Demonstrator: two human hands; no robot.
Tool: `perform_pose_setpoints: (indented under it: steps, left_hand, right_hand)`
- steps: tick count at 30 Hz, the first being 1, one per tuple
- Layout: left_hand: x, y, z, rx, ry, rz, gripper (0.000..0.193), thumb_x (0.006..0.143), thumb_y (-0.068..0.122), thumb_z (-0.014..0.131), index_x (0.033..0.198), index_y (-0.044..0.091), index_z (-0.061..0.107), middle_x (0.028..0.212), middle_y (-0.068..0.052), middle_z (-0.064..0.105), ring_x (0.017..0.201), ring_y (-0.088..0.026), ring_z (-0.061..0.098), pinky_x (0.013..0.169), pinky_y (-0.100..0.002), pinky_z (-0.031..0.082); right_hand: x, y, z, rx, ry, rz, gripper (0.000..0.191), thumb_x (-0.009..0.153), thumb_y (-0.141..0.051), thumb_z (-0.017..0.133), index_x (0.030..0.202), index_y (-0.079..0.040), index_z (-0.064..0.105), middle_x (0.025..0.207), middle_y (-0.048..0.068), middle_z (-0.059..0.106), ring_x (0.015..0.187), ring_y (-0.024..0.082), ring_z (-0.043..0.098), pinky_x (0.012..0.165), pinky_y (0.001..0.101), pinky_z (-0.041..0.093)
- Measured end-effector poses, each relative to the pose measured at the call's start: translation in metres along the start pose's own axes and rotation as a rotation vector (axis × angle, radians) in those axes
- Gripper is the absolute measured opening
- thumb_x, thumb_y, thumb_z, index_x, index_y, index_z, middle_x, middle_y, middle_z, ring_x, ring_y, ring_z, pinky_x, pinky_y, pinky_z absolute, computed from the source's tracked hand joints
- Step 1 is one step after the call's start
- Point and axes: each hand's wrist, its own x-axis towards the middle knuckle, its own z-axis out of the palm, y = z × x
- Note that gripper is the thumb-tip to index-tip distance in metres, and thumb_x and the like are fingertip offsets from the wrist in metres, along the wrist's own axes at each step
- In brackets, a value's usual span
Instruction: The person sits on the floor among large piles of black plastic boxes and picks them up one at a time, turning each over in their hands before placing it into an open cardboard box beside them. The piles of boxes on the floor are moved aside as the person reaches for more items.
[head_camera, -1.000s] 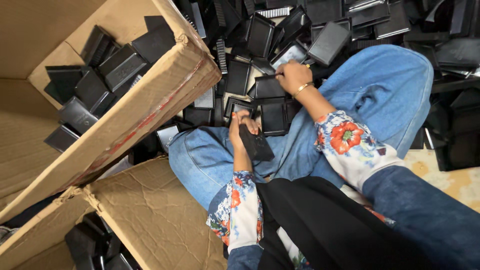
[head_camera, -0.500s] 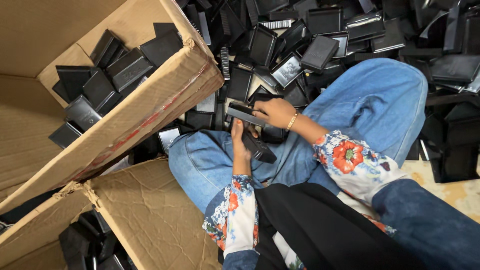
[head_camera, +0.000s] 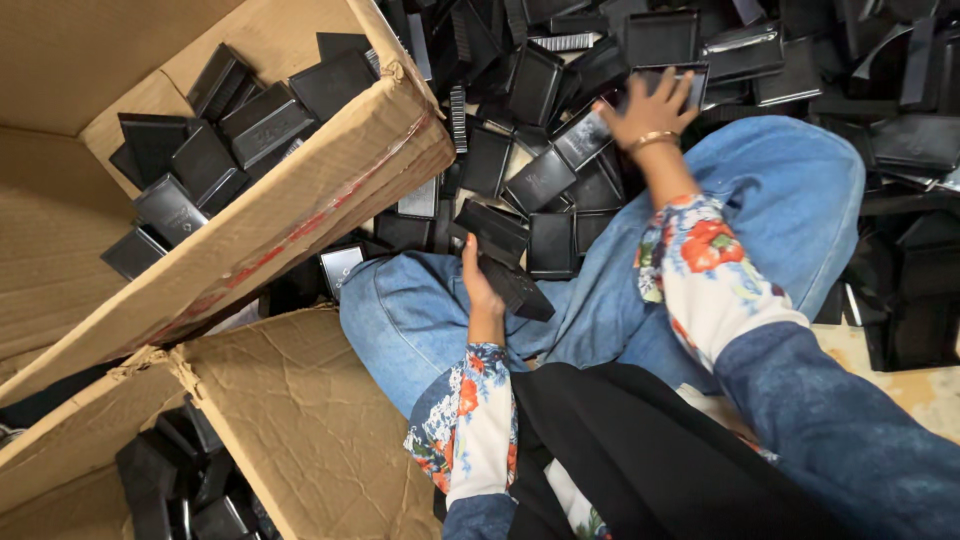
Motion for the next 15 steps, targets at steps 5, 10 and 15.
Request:
perform_pose_setpoints:
  steps: [5,10,15]
  left_hand:
    - [-0.001,0.000,0.005,0.057,-0.054,-0.038,0.039,0.095,0.034,0.069,0.125,0.009,0.065,0.111,-0.004,0.070,0.096,-0.019,0.067,0.081,-0.034,0.054]
    - [0.001,-0.004,0.006,0.178,-0.145,-0.081,0.037,0.100,0.029,0.068,0.130,0.009,0.060,0.115,-0.002,0.067,0.102,-0.017,0.067,0.085,-0.033,0.055]
    - [0.002,-0.010,0.003,0.280,-0.286,-0.118,0.044,0.105,0.034,0.062,0.139,0.006,0.056,0.119,-0.006,0.065,0.102,-0.018,0.065,0.085,-0.034,0.054]
  right_hand:
    - [-0.013,-0.023,-0.007,0.245,-0.500,0.152,0.040,0.072,-0.046,0.082,0.104,-0.024,0.071,0.146,0.015,0.046,0.142,0.044,0.034,0.102,0.0689,0.034]
    - [-0.029,-0.037,-0.043,0.856,-0.481,-0.144,0.054,0.078,-0.032,0.076,0.129,-0.021,0.064,0.139,0.008,0.055,0.136,0.030,0.053,0.116,0.0407,0.043]
    - [-0.083,-0.081,-0.072,1.295,-0.627,-0.549,0.098,0.078,-0.026,0.082,0.160,-0.003,0.034,0.156,0.021,0.041,0.148,0.037,0.037,0.123,0.0458,0.027]
